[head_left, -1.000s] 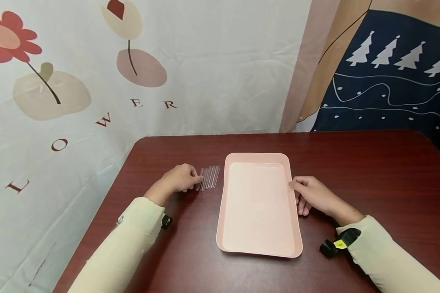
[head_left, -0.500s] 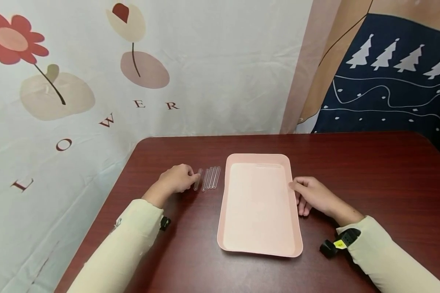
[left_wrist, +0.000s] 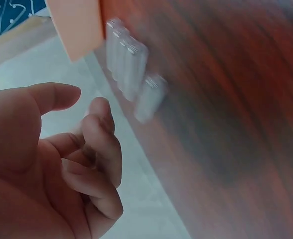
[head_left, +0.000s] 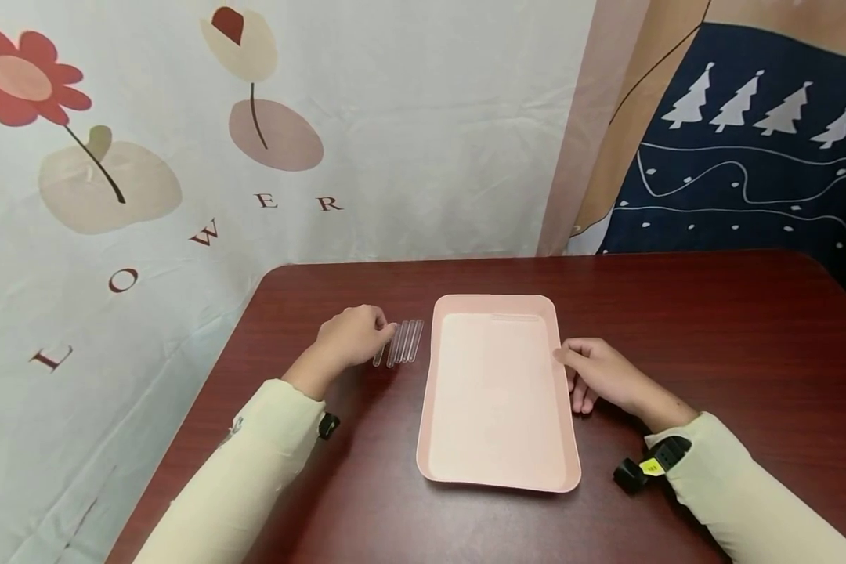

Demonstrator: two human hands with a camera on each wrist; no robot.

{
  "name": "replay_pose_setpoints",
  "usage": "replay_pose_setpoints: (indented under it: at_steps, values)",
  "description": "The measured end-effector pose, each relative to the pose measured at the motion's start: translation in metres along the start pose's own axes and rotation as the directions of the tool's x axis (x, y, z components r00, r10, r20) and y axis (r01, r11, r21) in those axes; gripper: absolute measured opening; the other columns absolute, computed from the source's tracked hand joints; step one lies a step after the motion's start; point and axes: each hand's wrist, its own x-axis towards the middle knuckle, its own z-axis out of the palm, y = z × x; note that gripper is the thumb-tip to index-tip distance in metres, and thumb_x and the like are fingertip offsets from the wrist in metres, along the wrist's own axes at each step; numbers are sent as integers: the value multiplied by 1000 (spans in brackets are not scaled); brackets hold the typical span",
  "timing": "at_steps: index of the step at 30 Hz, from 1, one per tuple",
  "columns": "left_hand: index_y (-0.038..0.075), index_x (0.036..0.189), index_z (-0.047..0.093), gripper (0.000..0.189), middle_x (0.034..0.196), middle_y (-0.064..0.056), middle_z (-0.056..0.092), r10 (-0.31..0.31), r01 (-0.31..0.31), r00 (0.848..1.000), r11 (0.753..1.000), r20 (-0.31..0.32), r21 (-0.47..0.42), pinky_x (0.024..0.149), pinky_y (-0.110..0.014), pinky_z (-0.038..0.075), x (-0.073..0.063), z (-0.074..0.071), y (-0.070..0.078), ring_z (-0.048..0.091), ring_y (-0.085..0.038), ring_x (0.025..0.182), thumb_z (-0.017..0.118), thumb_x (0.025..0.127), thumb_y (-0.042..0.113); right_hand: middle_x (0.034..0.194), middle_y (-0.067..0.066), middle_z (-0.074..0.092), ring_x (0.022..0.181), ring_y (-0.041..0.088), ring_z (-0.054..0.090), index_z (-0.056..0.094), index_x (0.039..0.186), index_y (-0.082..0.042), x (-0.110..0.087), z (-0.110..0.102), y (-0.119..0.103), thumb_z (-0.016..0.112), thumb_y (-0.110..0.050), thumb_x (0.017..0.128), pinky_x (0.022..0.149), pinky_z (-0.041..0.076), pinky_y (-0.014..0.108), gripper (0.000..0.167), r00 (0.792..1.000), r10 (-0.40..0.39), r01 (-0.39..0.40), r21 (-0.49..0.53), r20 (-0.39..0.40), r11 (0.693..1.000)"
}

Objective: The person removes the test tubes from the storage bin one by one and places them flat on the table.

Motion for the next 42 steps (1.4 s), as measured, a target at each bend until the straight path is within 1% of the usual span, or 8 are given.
replay_pose_setpoints:
  at_steps: [5, 12, 17, 21, 26, 30, 33, 42]
  values:
    - [18, 85, 60, 31, 60, 2, 60, 29, -30, 1000, 999, -6, -19, 59, -37, 42, 0, -3, 21, 60, -17, 52, 50, 99, 44, 65, 10, 59, 43, 16, 60, 51, 87, 7, 0, -1, -1, 46, -24, 104, 43, 52, 35, 36, 1000, 0, 0, -1, 1, 1000]
    - [20, 79, 58, 30, 64, 4, 54, 69, -70, 997, 997, -37, -20, 62, -37, 41, 2, -6, 48, 54, -17, 63, 53, 98, 43, 65, 10, 59, 43, 16, 60, 51, 87, 7, 0, 0, 0, 46, -24, 104, 43, 52, 35, 36, 1000, 3, -3, -5, -2, 1000]
    - [20, 77, 55, 31, 61, 6, 46, 112, -113, 993, 993, -29, -22, 59, -35, 37, 4, -7, 67, 46, -14, 60, 52, 99, 41, 66, 10, 59, 43, 16, 60, 51, 87, 7, 0, 0, 0, 46, -24, 104, 43, 52, 35, 35, 1000, 3, -3, -8, -2, 1000]
    - [21, 81, 59, 29, 62, 6, 50, 140, -140, 990, 990, -24, 5, 59, -35, 39, 6, -6, 82, 49, -14, 60, 51, 100, 42, 66, 10, 59, 43, 16, 60, 51, 88, 7, 0, 0, 1, 46, -24, 104, 43, 52, 35, 35, 1000, 1, -1, -6, -3, 1000]
    - [23, 80, 59, 27, 61, 7, 52, 165, -165, 986, 986, -8, 26, 58, -34, 40, 10, -5, 98, 51, -14, 60, 50, 99, 40, 66, 10, 59, 43, 16, 60, 52, 88, 6, 1, 0, 1, 46, -25, 104, 43, 52, 35, 35, 1000, -1, 1, -3, -3, 1000]
    - [22, 65, 48, 39, 54, 8, 39, 192, -193, 981, 981, 14, 22, 52, -30, 32, 15, -3, 112, 38, -11, 53, 51, 100, 40, 66, 10, 59, 43, 17, 60, 52, 88, 6, 1, 0, 1, 47, -26, 104, 43, 52, 36, 36, 1000, -5, 5, -4, -5, 1000]
    - [22, 58, 40, 48, 51, 8, 33, 209, -210, 977, 977, 36, 26, 50, -29, 29, 18, -2, 123, 33, -11, 52, 51, 100, 42, 66, 10, 59, 43, 17, 60, 51, 88, 6, 1, -1, 1, 47, -26, 104, 43, 52, 36, 36, 1000, -8, 8, -2, -5, 1000]
    - [22, 56, 39, 50, 50, 8, 31, 212, -220, 972, 973, 97, 75, 54, -31, 35, 29, 7, 150, 36, -11, 52, 50, 100, 42, 66, 10, 59, 43, 17, 60, 52, 87, 7, 3, -1, 3, 47, -26, 104, 43, 52, 36, 37, 1000, -11, 11, 5, -3, 1000]
